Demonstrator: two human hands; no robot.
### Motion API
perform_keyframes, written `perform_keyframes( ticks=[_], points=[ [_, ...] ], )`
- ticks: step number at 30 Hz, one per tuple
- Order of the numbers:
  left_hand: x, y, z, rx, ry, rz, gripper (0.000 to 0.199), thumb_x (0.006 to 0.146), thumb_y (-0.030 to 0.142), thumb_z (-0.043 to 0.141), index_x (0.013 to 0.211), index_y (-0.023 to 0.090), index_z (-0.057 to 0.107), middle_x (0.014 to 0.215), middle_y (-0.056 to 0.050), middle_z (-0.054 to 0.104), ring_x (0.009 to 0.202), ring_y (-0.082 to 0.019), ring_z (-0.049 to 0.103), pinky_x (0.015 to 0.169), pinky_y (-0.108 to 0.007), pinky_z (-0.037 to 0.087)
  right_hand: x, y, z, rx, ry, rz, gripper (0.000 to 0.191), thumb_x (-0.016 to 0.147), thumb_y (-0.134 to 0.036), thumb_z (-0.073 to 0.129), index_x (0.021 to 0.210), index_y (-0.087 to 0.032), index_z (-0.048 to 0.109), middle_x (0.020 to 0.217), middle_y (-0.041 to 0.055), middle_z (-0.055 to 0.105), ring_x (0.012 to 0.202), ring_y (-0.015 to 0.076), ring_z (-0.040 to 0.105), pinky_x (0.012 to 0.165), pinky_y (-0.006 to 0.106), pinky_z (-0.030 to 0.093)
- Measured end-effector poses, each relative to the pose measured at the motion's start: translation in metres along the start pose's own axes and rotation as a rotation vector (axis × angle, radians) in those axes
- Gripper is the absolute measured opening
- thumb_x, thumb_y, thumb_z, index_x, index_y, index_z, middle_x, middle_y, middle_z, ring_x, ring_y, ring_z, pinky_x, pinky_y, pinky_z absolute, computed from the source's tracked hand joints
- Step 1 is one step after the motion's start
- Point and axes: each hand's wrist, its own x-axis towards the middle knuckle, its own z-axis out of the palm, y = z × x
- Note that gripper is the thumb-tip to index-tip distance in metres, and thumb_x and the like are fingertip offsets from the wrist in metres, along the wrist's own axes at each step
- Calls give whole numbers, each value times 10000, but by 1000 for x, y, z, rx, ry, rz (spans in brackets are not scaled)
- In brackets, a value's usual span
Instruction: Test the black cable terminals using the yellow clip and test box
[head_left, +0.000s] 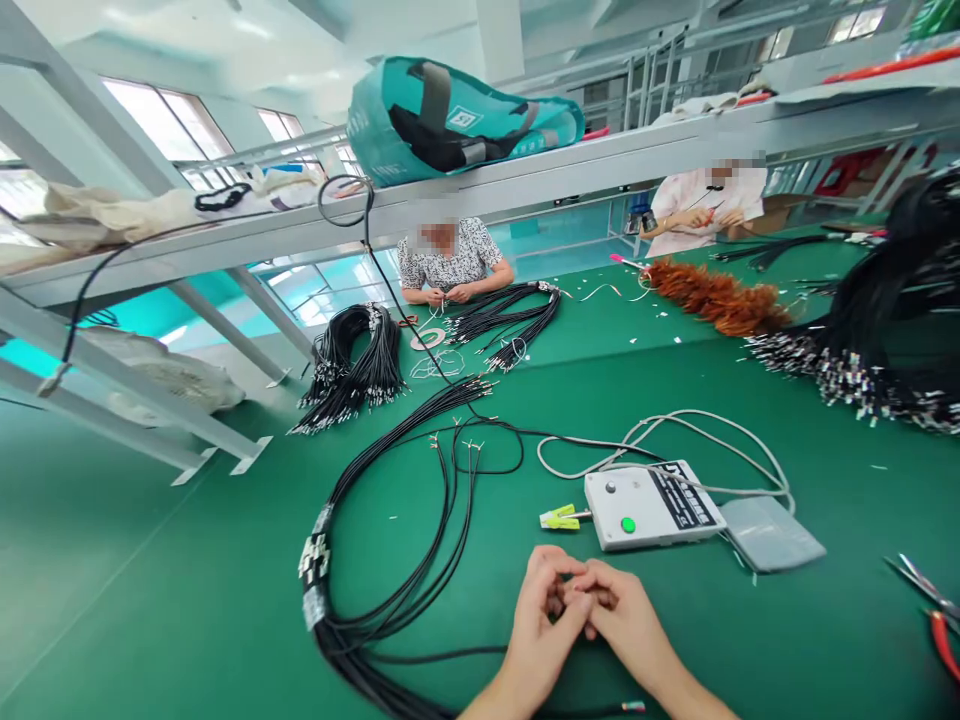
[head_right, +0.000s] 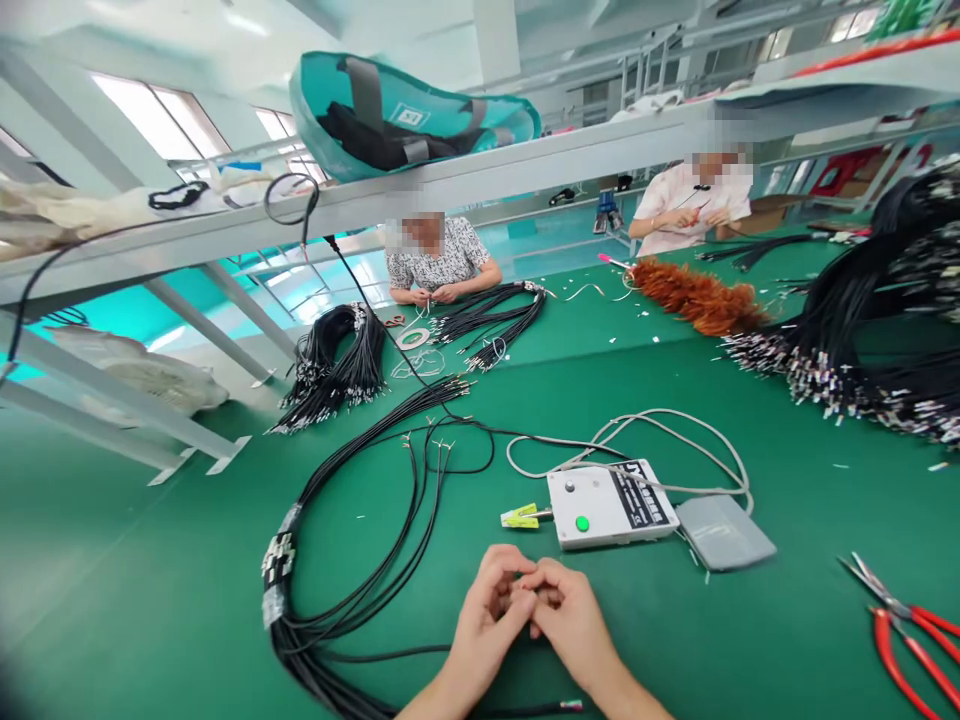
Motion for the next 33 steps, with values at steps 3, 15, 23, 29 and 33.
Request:
perform_keyframes(
  ticks=[3,15,23,29,33],
  points=[
    [2,0,-2,26,16,42,269,884,405,665,1046,191,677,1057,-87,458,828,-160,531,651,-265,511,0,-6,-2,4,-62,-12,363,737,-519,776,737,-167,686,724,-8,568,538,96,521,516,244,420],
    [6,9,-2,-75,118,-21,331,834,456,717,811,142,616,912,-36,523,556,-56,516,476,-197,411,-1,-21,-6,-1,-131,65,438,742,-582,766,750,-166,631,600,-8,626,533,107,536,561,245,404],
    [3,4,1,-129,151,-175,457,799,585,708,808,171,513,468,43,529,367,-76,476,363,-162,379,-5,-23,0,-35,-111,60,456,802,-626,685,742,-190,571,559,-11,616,534,124,556,569,262,419],
    [2,5,-2,-88,139,-243,510,779,645,687,808,178,485,475,23,573,380,-85,494,395,-183,419,-5,-19,1,-46,-83,65,464,794,-632,687,740,-191,556,535,-27,595,514,119,553,560,255,416],
    [-2,5,-2,31,119,-275,495,839,672,591,860,190,479,450,65,501,335,-72,408,345,-158,289,-5,-18,-1,-108,-51,62,470,791,-642,684,742,-192,556,536,-36,581,502,118,556,554,253,413]
  ],
)
